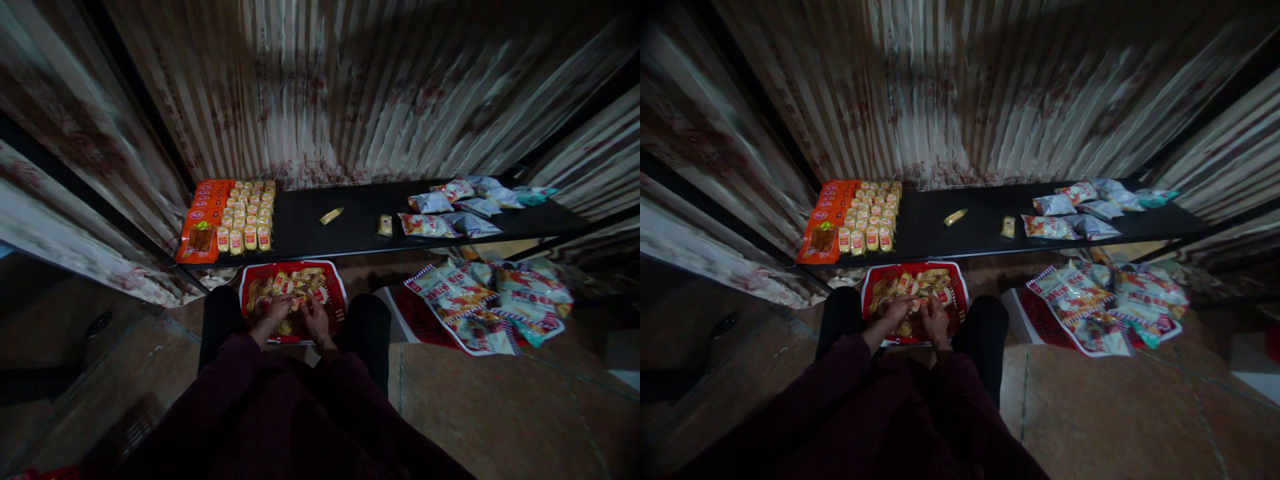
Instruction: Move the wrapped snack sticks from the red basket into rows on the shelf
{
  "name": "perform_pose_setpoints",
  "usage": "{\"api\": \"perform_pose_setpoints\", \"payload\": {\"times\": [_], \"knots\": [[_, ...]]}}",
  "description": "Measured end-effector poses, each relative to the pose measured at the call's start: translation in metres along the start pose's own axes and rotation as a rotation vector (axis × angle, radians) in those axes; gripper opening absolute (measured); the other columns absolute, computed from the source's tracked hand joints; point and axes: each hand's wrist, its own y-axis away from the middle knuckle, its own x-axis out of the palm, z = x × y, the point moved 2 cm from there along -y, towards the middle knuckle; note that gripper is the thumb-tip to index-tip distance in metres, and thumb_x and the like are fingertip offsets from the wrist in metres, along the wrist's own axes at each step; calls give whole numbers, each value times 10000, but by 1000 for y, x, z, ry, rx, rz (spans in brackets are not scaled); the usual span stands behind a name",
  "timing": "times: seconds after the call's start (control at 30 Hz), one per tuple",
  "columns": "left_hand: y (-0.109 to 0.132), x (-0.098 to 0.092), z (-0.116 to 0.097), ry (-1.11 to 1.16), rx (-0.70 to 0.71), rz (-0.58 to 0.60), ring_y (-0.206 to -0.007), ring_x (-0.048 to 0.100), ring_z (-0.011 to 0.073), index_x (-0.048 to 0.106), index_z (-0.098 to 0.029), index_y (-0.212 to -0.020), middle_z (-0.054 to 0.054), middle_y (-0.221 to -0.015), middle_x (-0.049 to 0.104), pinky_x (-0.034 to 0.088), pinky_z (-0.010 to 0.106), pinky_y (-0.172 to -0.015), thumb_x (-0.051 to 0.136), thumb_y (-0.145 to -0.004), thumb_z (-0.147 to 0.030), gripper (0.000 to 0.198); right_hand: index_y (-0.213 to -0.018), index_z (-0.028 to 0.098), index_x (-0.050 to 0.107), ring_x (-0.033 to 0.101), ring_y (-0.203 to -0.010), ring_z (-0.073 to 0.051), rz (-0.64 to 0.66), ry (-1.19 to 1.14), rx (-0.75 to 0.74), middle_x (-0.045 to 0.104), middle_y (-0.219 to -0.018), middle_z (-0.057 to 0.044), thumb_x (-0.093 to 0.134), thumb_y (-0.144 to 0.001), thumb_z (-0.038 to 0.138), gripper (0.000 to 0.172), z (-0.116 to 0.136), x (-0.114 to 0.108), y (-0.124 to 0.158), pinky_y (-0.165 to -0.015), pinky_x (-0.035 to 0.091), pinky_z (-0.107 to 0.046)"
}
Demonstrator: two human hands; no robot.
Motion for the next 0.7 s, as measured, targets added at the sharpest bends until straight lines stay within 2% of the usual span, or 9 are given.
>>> {"api": "perform_pose_setpoints", "payload": {"times": [0.1,0.23,0.43,0.57,0.7], "knots": [[-3,-1,-6,-24,-21,-50,-735,593,159,706,-172,-913,57,-826,700,442,262,-711,651,-594,-89,335,-1139,205,599,598,-1055,-223,-26,4,0,642,-1139,-99,497,-791,349,390,1,-2,-1,-927,470,-378],[-6,-4,-8,22,-89,-132,-711,597,151,621,-162,-1103,83,-943,678,441,251,-618,671,-646,-159,460,-1059,204,629,604,-1005,-227,-33,28,2,641,-1082,-101,515,-777,337,332,6,-4,-1,-892,481,-379],[-8,1,-10,170,-160,-94,-592,562,106,641,-162,-963,43,-815,667,415,216,-536,711,-649,-253,335,-971,209,625,616,-960,-214,17,31,6,642,-1048,-85,515,-777,358,268,12,-5,1,-855,489,-345],[-9,3,-11,286,-157,-53,-649,580,119,643,-156,-861,47,-809,666,420,212,-558,696,-632,-258,256,-981,210,601,644,-857,-185,49,6,72,659,-1011,-61,513,-772,368,277,13,-6,1,-809,497,-310],[-10,5,-13,330,-169,-5,-679,591,134,649,-158,-858,46,-771,666,422,225,-594,666,-633,-260,248,-985,199,596,642,-867,-193,73,24,67,675,-983,-61,494,-773,377,295,16,-8,1,-817,491,-311]]}}
